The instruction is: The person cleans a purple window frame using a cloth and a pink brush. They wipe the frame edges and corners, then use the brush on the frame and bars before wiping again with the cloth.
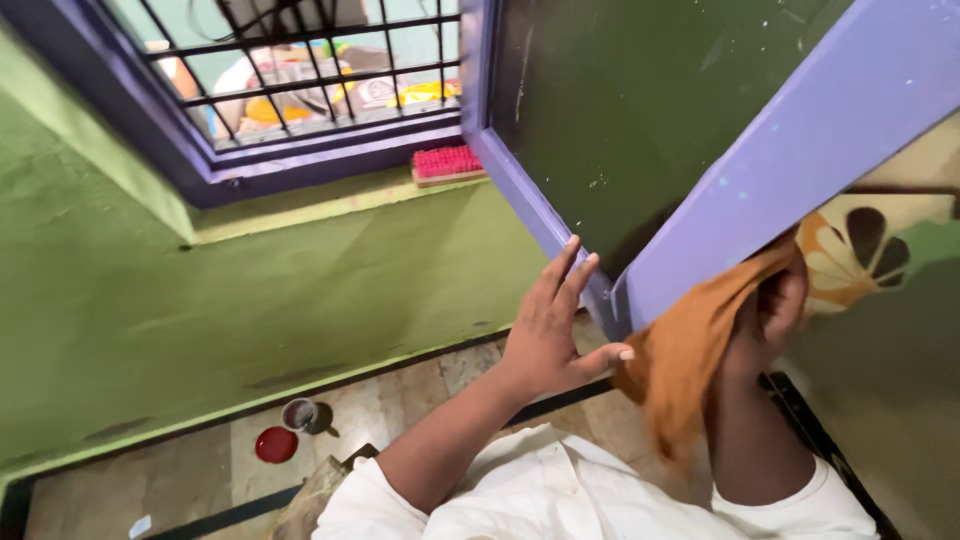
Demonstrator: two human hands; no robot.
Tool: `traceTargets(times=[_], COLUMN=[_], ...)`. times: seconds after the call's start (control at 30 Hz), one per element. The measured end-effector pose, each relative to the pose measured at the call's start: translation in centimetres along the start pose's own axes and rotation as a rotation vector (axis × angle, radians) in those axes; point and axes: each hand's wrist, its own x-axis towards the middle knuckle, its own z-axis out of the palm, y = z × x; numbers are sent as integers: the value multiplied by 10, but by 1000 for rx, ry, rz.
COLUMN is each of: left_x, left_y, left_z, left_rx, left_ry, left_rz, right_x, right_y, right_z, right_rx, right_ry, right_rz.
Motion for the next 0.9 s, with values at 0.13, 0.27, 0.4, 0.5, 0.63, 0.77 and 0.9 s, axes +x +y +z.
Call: traceTargets(times=[0.13,0.27,0.4,0.5,0.63,0.77,0.9], left_x=[0,-3,-5,-15,-13,36,114], left_y=[-7,-12,-10,-13,-37,-63,-70], left_z=[17,29,42,61,83,49,-2], left_rx=[-217,-306,-402,-629,-1108,-1051,-721], left_ry=[-128,-216,-297,-371,-432,-99,246], left_rz=[-44,-40,-55,-114,-547,-489,64], right_x=[25,34,10,-11,-3,36,129], right_y=[4,-1,-13,-17,3,6,-6], right_z=[-16,-37,-31,-17,-3,11,46], right_rx=[-136,-642,-801,-661,-463,-694,-1004], right_ry=[59,48,70,-144,-241,8,-78], right_rz=[-96,-323,-385,-284,-358,-421,-836])
